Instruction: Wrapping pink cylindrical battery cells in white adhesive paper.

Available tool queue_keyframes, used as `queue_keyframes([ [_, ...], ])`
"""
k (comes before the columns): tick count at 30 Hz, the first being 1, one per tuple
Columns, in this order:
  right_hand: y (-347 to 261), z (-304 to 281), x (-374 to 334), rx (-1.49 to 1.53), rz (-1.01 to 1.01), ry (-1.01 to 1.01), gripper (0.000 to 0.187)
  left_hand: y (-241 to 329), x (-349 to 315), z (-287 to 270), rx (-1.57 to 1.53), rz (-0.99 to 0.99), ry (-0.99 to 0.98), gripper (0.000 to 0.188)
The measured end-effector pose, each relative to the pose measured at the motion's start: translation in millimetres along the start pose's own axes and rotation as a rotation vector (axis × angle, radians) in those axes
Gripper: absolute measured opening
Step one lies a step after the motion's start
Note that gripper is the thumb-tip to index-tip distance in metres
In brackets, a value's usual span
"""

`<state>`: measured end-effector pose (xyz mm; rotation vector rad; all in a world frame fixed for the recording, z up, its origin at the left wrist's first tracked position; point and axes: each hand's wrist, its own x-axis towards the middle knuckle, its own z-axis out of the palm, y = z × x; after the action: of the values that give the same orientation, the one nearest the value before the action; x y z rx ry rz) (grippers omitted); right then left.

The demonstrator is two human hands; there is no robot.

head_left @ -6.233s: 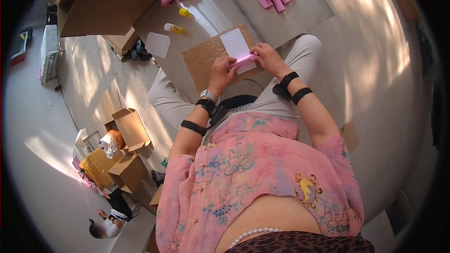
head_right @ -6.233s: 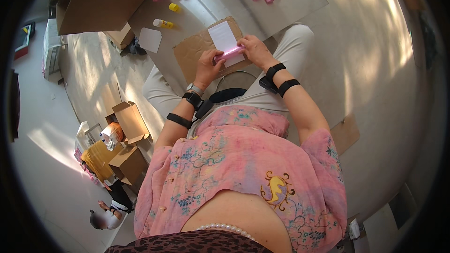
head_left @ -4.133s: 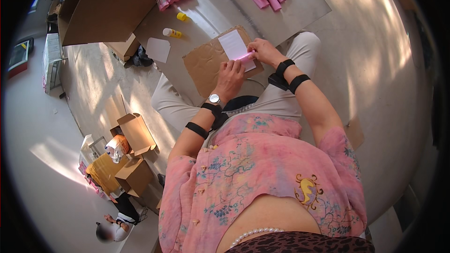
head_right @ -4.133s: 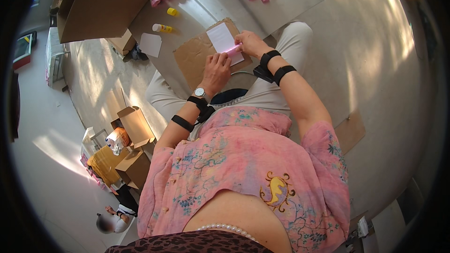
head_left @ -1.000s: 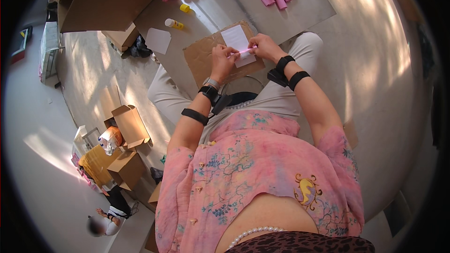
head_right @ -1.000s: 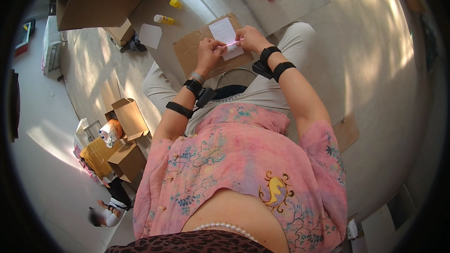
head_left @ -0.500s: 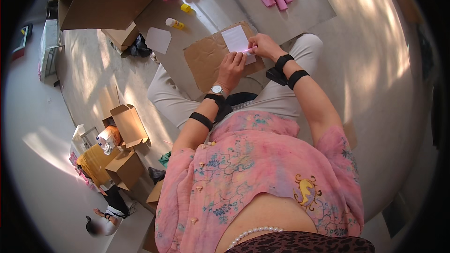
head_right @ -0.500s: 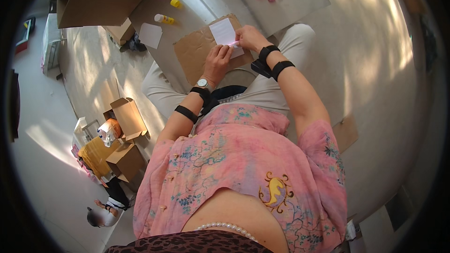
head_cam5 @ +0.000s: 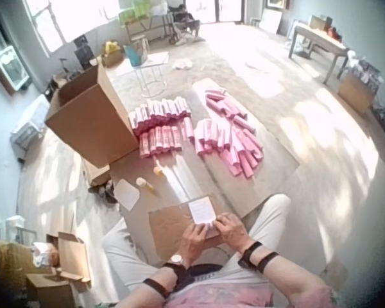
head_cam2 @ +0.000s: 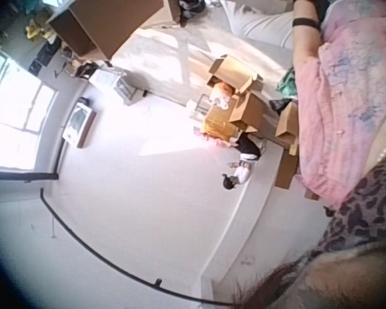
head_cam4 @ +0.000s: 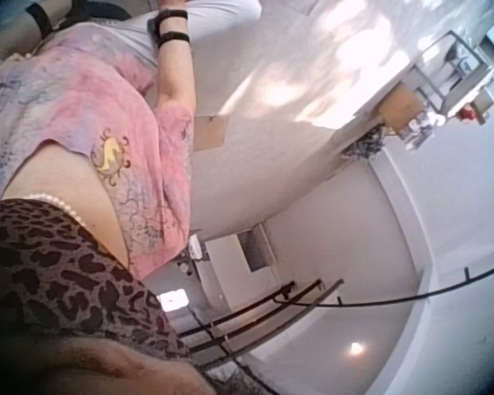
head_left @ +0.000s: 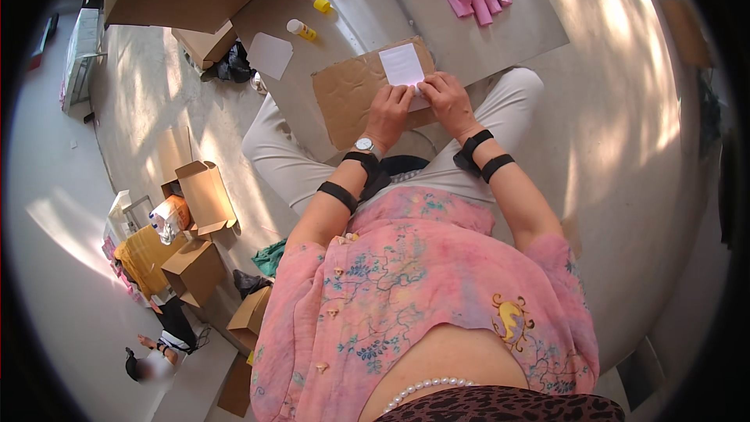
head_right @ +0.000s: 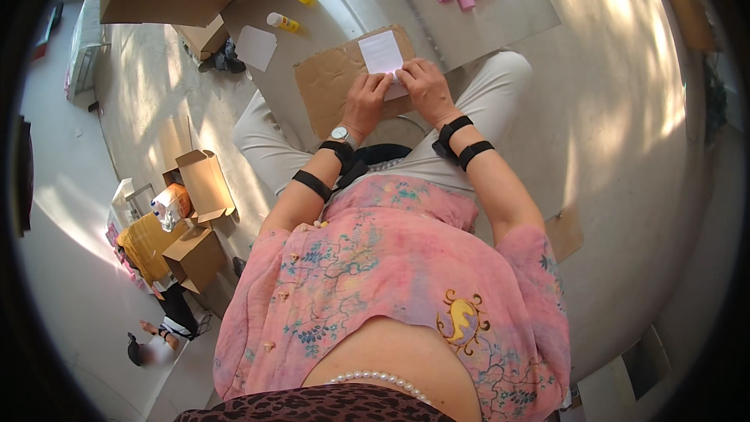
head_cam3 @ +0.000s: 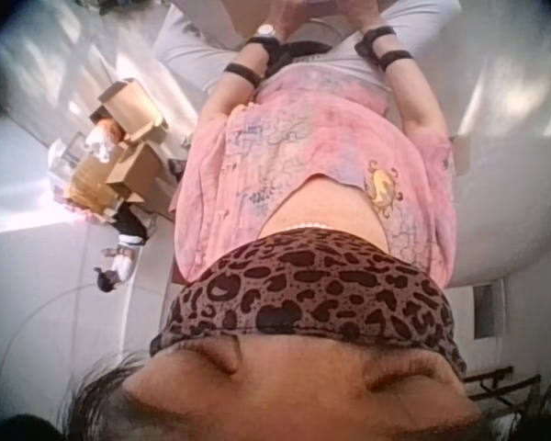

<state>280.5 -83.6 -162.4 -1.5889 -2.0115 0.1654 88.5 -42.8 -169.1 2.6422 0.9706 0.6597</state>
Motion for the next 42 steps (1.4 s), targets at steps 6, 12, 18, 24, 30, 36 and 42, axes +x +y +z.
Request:
queue_keyframes([
  [6,8.2,-2.9,11.2,-0.029,-0.044,-0.067,0.017,-5.6,5.9,0.7,-0.177,-0.102,0.075,0.028],
  [12,18.0,1.4,20.5,0.014,0.035,-0.192,0.013,-11.5,11.7,-5.2,-0.278,-0.241,0.025,0.016],
  [18,21.9,2.4,30.6,0.059,0.144,-0.327,0.015,-16.7,14.4,-1.8,-0.301,-0.312,0.030,0.014],
  [24,31.5,7.1,50.3,0.015,0.202,-0.470,0.016,-28.8,22.7,-2.1,-0.282,-0.338,0.034,0.013],
  [30,30.9,6.4,71.8,-0.027,0.247,-0.640,0.016,-37.7,36.7,-9.5,-0.272,-0.356,-0.195,0.014],
  [36,29.9,4.7,77.4,-0.023,0.271,-0.662,0.017,-8.7,37.3,0.2,-0.025,-0.076,-0.115,0.020],
  [42,28.5,4.1,47.4,-0.001,0.112,-0.263,0.016,-6.4,34.6,8.2,0.108,-0.022,-0.049,0.016],
])
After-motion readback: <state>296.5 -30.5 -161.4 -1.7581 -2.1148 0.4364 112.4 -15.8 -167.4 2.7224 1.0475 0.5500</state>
